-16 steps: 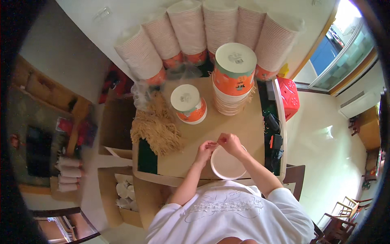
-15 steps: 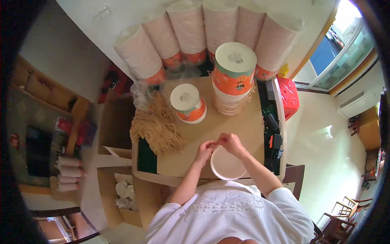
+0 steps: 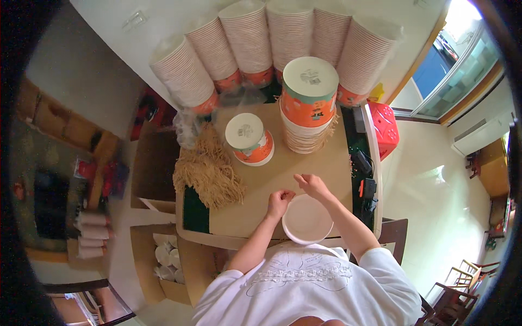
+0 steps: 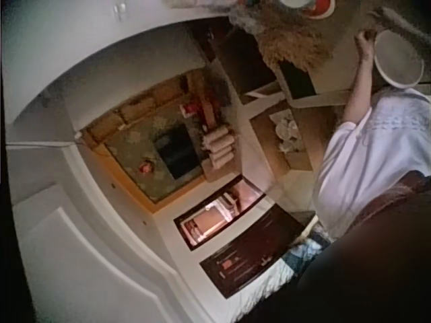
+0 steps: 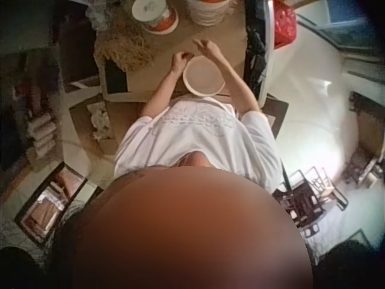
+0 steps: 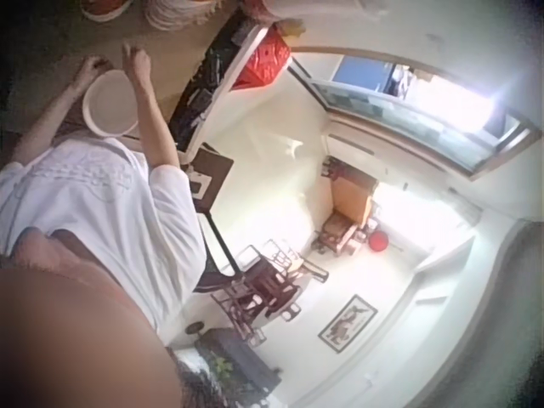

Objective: Thread string through paper bowls and stack them for packaging.

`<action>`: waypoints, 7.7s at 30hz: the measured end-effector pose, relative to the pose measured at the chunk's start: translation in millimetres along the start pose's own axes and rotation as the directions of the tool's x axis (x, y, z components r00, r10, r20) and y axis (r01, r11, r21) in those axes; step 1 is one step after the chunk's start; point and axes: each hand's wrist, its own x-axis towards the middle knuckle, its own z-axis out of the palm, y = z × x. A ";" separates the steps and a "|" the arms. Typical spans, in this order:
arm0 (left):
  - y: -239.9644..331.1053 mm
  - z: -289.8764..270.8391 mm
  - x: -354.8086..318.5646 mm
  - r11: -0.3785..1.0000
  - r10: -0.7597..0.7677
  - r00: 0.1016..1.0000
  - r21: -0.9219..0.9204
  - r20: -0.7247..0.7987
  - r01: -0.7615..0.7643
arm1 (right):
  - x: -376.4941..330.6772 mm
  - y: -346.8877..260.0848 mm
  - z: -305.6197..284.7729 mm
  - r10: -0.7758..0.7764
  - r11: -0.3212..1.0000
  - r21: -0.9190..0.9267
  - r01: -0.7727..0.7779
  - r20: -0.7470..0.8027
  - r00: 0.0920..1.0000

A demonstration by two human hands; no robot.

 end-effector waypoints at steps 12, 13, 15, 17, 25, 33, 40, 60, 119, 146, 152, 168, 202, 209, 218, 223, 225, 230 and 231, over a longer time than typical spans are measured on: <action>0.2 2.1 -2.9 0.999 0.020 1.000 0.027 -0.022 -0.020 | 9.6 22.3 8.2 -0.123 0.988 -0.061 0.142 0.251 0.960; -0.5 2.2 -2.8 1.000 0.012 1.000 0.017 -0.016 -0.012 | 9.2 23.5 8.3 -0.142 0.987 -0.043 0.157 0.246 0.959; -3.1 2.0 -1.8 1.000 0.008 1.000 0.004 -0.013 -0.008 | 7.6 23.3 7.4 -0.162 0.984 -0.025 0.174 0.242 0.956; -5.5 2.1 -1.3 1.000 0.004 1.000 -0.010 -0.010 -0.004 | 2.0 23.0 5.6 -0.273 0.962 0.040 0.270 0.179 0.945; -5.2 2.1 -3.4 0.995 0.015 1.000 0.096 -0.024 -0.013 | -16.3 5.8 3.2 -0.303 0.936 -0.177 0.304 0.031 0.952; -28.6 2.3 -4.6 0.995 0.098 0.992 -0.012 -0.079 -0.100 | -20.7 8.9 9.3 -0.341 0.915 -0.213 0.342 0.041 0.939; -22.1 1.8 -8.1 0.996 0.084 0.990 0.018 -0.110 -0.083 | -10.9 13.1 0.4 -0.342 0.939 0.036 0.341 0.040 0.939; 11.3 -54.5 -18.1 0.941 0.224 0.951 0.205 0.214 -0.268 | -40.2 8.5 28.8 -0.433 0.892 -0.157 0.424 -0.023 0.901; 1.5 -26.6 -24.8 0.989 -0.111 0.994 -0.103 -0.020 0.108 | -62.1 -5.4 29.8 -0.426 0.904 -0.087 0.419 -0.095 0.900; 11.6 -37.0 -27.9 0.981 -0.098 0.995 -0.164 0.019 0.100 | -43.4 -2.7 30.4 -0.349 0.936 -0.024 0.351 0.055 0.935; 12.0 -35.0 -28.0 0.997 -0.012 1.000 -0.074 0.004 0.012 | -43.0 -2.7 31.5 -0.364 0.930 -0.044 0.365 0.043 0.931; 0.7 -36.6 -23.7 0.969 -0.130 0.992 -0.212 -0.001 0.126 | -44.0 -7.1 29.5 -0.318 0.945 -0.068 0.321 0.052 0.947; 20.8 -41.2 -26.7 0.910 -0.246 0.968 -0.334 0.044 0.246 | -50.2 -8.9 33.4 -0.349 0.911 -0.207 0.356 0.074 0.934; 9.4 -40.7 -25.7 0.942 -0.196 0.972 -0.249 0.132 0.224 | -50.0 -11.8 32.0 -0.352 0.907 -0.216 0.361 0.082 0.932; 12.7 -42.3 -24.3 0.970 -0.174 0.983 -0.162 0.056 0.181 | -47.8 -8.9 33.1 -0.424 0.883 -0.198 0.425 0.049 0.904; 1.6 -41.7 -22.1 0.978 -0.167 0.985 -0.119 0.046 0.172 | -48.0 -18.0 32.1 -0.402 0.910 -0.096 0.404 0.040 0.915; 3.9 -41.2 -20.9 0.982 -0.161 0.986 -0.090 0.049 0.165 | -46.7 -19.2 31.4 -0.359 0.932 -0.022 0.361 0.064 0.931; 8.8 -41.9 -21.1 0.967 -0.188 0.981 -0.166 0.040 0.192 | -48.0 -22.6 29.6 -0.349 0.936 -0.039 0.351 0.049 0.936; 8.6 -41.4 -21.5 0.967 -0.188 0.981 -0.166 0.040 0.192 | -48.1 -23.1 29.5 -0.338 0.938 -0.068 0.341 0.049 0.940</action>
